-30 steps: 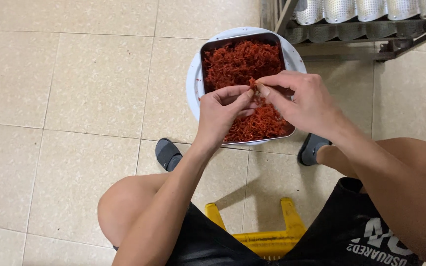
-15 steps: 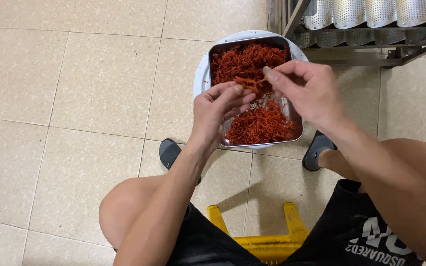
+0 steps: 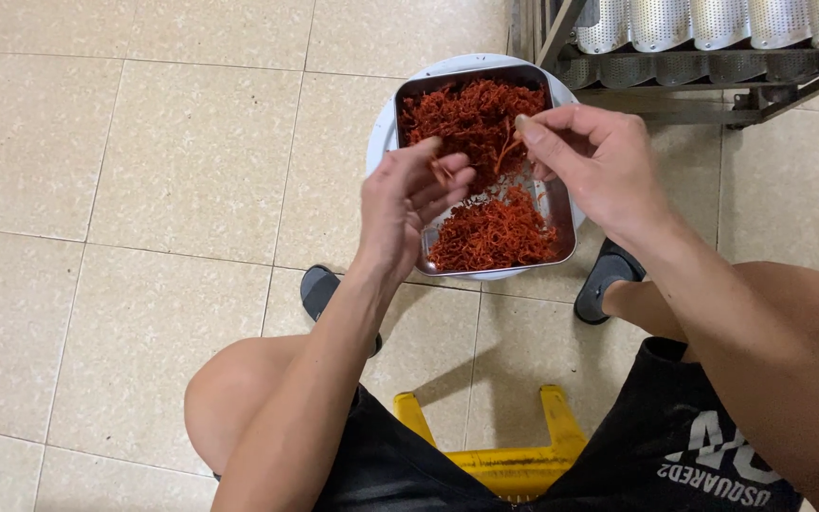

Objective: Manually sorting and picking through dried red food ingredients in a metal tray.

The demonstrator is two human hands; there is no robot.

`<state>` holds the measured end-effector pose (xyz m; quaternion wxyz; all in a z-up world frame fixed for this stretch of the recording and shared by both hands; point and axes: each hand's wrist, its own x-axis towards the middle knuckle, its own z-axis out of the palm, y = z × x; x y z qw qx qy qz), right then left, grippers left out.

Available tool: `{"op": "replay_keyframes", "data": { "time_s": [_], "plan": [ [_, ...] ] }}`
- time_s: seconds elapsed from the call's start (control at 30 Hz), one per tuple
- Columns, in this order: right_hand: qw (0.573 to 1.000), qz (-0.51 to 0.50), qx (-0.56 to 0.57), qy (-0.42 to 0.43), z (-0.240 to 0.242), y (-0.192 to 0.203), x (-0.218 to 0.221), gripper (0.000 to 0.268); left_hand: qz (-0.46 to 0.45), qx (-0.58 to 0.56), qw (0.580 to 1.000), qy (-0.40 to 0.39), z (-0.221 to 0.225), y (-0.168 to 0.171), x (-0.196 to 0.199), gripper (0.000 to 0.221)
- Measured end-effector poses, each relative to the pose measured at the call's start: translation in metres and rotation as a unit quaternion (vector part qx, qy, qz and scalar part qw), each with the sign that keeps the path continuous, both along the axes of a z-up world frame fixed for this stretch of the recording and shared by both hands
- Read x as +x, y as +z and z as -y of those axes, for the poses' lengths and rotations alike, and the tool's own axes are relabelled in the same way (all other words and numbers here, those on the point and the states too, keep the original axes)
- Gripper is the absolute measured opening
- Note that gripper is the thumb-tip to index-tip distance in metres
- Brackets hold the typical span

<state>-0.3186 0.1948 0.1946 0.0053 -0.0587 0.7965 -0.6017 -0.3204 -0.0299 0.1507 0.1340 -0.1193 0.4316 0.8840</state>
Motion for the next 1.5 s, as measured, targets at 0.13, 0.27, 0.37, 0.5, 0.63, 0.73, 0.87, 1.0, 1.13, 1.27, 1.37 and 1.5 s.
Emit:
{"op": "replay_keyframes", "data": {
  "time_s": [0.13, 0.27, 0.37, 0.5, 0.63, 0.73, 0.87, 1.0, 1.13, 1.27, 1.37, 1.5],
  "plan": [
    [0.999, 0.019, 0.038, 0.008, 0.006, 0.003, 0.000, 0.021, -0.021, -0.023, 0.998, -0.050, -0.011, 0.000, 0.003, 0.028],
    [0.992, -0.011, 0.117, 0.038, 0.007, 0.008, 0.000, 0.023, -0.041, -0.019, 0.996, -0.080, -0.014, 0.010, 0.006, 0.028],
    [0.988, -0.014, 0.142, 0.050, 0.011, 0.012, 0.001, 0.023, -0.050, -0.027, 0.995, -0.083, -0.014, 0.008, 0.006, 0.028],
    [0.992, -0.002, 0.115, 0.055, 0.012, 0.013, 0.003, 0.024, -0.051, -0.013, 0.997, -0.064, -0.013, 0.009, 0.007, 0.027],
    [0.991, -0.033, 0.114, 0.068, 0.003, 0.006, 0.001, 0.023, -0.039, 0.018, 0.998, -0.040, -0.008, 0.004, 0.004, 0.025],
    [0.994, -0.047, 0.081, 0.061, -0.003, 0.006, -0.002, 0.021, -0.044, 0.004, 0.999, -0.023, -0.002, 0.005, 0.002, 0.024],
    [0.995, -0.062, 0.050, 0.067, -0.008, 0.007, -0.002, 0.021, -0.055, -0.052, 0.997, -0.011, 0.000, 0.004, 0.001, 0.024],
    [0.989, -0.062, 0.111, 0.075, 0.000, 0.011, 0.001, 0.024, -0.062, -0.043, 0.995, -0.059, -0.003, 0.014, 0.005, 0.025],
    [0.984, -0.050, 0.152, 0.078, 0.004, 0.012, 0.003, 0.024, -0.072, -0.018, 0.993, -0.092, -0.009, 0.006, 0.006, 0.024],
    [0.979, -0.078, 0.162, 0.095, 0.005, 0.011, 0.002, 0.024, -0.073, -0.043, 0.990, -0.112, -0.008, 0.009, 0.007, 0.023],
    [0.981, -0.061, 0.160, 0.095, 0.006, 0.011, 0.002, 0.025, -0.077, -0.046, 0.989, -0.121, -0.008, 0.009, 0.009, 0.022],
    [0.983, -0.030, 0.164, 0.081, 0.009, 0.013, 0.003, 0.026, -0.085, -0.040, 0.988, -0.122, -0.009, 0.003, 0.009, 0.021]
  ]
}}
